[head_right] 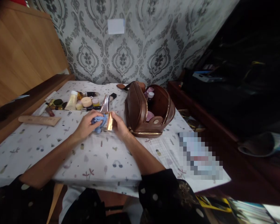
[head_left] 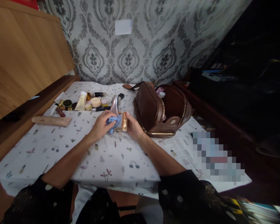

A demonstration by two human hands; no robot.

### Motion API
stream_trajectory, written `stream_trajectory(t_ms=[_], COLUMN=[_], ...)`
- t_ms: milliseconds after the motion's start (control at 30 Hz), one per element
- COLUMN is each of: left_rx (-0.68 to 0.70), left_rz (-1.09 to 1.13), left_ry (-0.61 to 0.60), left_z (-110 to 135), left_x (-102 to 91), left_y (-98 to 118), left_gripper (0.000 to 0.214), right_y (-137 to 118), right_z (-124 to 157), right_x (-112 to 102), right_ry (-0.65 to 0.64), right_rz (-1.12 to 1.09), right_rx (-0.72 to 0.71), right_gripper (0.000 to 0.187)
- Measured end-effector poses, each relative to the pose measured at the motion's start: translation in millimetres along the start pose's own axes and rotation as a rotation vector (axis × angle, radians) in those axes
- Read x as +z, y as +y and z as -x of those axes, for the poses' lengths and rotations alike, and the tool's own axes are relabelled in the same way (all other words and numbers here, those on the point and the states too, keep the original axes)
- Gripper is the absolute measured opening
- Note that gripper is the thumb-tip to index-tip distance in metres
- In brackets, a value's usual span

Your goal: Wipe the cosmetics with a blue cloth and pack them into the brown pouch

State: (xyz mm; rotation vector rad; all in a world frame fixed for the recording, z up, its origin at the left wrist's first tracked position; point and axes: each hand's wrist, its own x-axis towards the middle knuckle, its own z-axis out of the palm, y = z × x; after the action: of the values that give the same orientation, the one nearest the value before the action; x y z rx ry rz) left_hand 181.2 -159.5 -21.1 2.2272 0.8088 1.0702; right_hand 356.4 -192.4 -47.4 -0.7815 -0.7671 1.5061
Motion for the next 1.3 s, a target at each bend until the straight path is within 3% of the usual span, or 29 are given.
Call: stream_trajectory(t_ms=[233,467,833,1033,1200,1300], left_rx=[-0.1,-0.133,0.008,0.095,0.021,-0.126], left_rz=[0.012,0.012,0.075,0.056,-0.007,0.086], left_ry=[-0.048,-0.146,-0.115,-0.134,-0.112,-0.106], left_z=[-2.2,-2.7,2.9,2.1,0.8,1.9], left_x=[-2.7,-6.6,1.1,1.7,-0.7,-1.9], left_y=[-2.0,1.8,11.5,7.5,2.6,-0.6], left_gripper=[0.015,0.014,0.017,0.015,0.019,0.023], right_y=[2.9,3.7,8.3,7.8,1.4,-1.4], right_z=[-4.1,-7.2,-10.4,-12.0,-11.8,-10.3], right_x=[-2.7,-5.4,-7.4,-8.9,-10.6,-10.5], right_ry=[0.026,0.038,0.127,0.138,0.146,0.126], right_rz=[-0.044,-0.05,0.01,-0.055,-0.131,-0.116], right_rx=[0.013,-0.073,-0.19,-0.132,-0.066,-0.071], right_gripper=[0.039,0.045,0.05,0.048,0.038,0.037])
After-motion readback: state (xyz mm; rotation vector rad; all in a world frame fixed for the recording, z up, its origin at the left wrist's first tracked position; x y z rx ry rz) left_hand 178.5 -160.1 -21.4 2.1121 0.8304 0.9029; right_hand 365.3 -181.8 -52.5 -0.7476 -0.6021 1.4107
